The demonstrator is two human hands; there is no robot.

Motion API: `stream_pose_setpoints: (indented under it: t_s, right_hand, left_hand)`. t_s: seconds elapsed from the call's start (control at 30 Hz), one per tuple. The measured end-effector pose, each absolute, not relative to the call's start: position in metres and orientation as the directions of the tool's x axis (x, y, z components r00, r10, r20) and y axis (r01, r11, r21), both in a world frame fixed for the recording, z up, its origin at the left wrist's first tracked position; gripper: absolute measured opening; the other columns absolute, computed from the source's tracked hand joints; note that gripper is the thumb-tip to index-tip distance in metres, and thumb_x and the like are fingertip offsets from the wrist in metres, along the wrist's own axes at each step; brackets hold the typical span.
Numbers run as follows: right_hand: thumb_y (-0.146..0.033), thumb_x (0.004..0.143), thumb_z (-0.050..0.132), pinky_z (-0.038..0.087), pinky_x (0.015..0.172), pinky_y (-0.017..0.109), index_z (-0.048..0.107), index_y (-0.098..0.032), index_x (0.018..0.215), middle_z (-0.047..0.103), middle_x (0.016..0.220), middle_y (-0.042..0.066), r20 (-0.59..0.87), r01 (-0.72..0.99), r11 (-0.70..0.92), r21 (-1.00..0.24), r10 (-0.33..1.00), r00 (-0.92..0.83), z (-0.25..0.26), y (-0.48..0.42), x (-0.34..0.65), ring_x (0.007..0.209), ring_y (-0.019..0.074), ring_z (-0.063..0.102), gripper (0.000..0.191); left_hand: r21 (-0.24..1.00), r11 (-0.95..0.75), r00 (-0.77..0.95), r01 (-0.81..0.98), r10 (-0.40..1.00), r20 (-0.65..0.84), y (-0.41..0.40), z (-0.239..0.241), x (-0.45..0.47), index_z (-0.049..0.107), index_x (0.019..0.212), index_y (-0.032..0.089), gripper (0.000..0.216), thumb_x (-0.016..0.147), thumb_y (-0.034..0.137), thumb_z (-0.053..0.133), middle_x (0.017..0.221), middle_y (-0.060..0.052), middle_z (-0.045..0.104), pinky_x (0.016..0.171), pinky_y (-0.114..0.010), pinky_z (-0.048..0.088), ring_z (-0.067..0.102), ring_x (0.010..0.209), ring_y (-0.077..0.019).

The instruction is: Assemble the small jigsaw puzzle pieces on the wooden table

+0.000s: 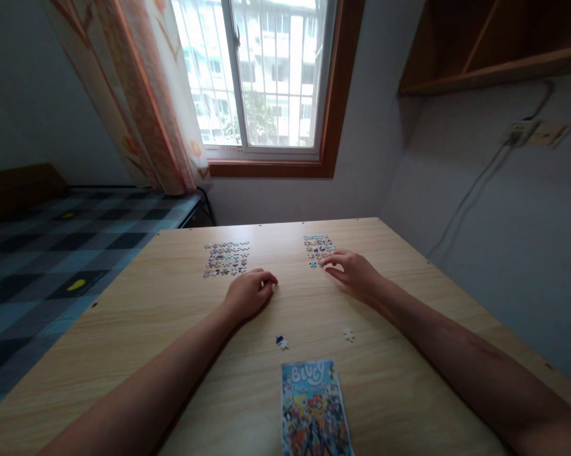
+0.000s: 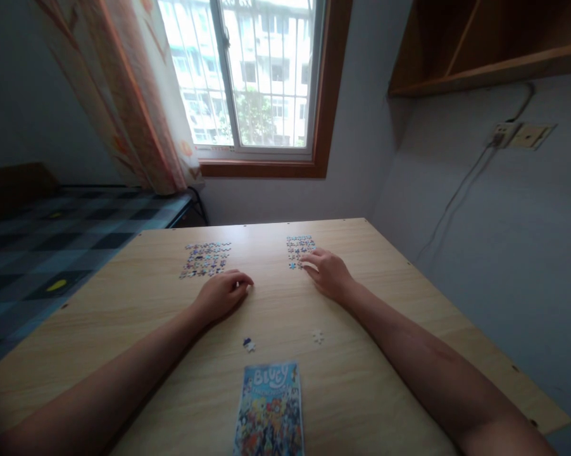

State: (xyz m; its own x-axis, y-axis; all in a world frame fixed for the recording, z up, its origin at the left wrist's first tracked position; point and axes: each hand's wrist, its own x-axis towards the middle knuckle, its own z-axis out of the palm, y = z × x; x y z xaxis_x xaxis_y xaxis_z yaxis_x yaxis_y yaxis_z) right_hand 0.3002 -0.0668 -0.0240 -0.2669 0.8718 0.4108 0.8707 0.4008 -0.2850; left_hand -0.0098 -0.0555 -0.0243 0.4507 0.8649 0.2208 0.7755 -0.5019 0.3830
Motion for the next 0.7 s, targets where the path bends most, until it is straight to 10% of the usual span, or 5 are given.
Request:
stream_pose_setpoints:
  t_s: [0.23, 0.7]
  right_hand:
    - [-0.035, 0.075, 0.08, 0.038, 0.051, 0.022, 0.075, -0.023, 0.089, 0.068, 0.074, -0.002, -0.35, 0.75, 0.481, -0.454, 0.677, -0.647, 0.032, -0.107, 0.293, 0.061, 0.012, 0.059, 0.019]
    - [-0.023, 0.065, 0.071, 0.032, 0.05, 0.025, 0.073, -0.018, 0.076, 0.067, 0.068, 0.0, -0.517, 0.902, 0.375, -0.212, 0.74, -0.429, 0.037, -0.12, 0.27, 0.058, 0.0133, 0.054, 0.012]
  left_hand:
    - [0.384, -0.514, 0.462, 0.767, 0.858, 0.224, -0.055, -0.026, -0.01, 0.076, 0.091, 0.026, 0.025, 0.085, 0.024, 0.052, 0.094, -0.002, 0.071, 0.078, -0.03, 0.045, 0.063, 0.083, -0.0184]
    - [0.383, -0.506, 0.458, 0.773, 0.862, 0.217, -0.055, -0.024, -0.011, 0.076, 0.091, 0.025, 0.025, 0.084, 0.023, 0.053, 0.093, -0.002, 0.071, 0.075, -0.029, 0.045, 0.063, 0.081, -0.0182]
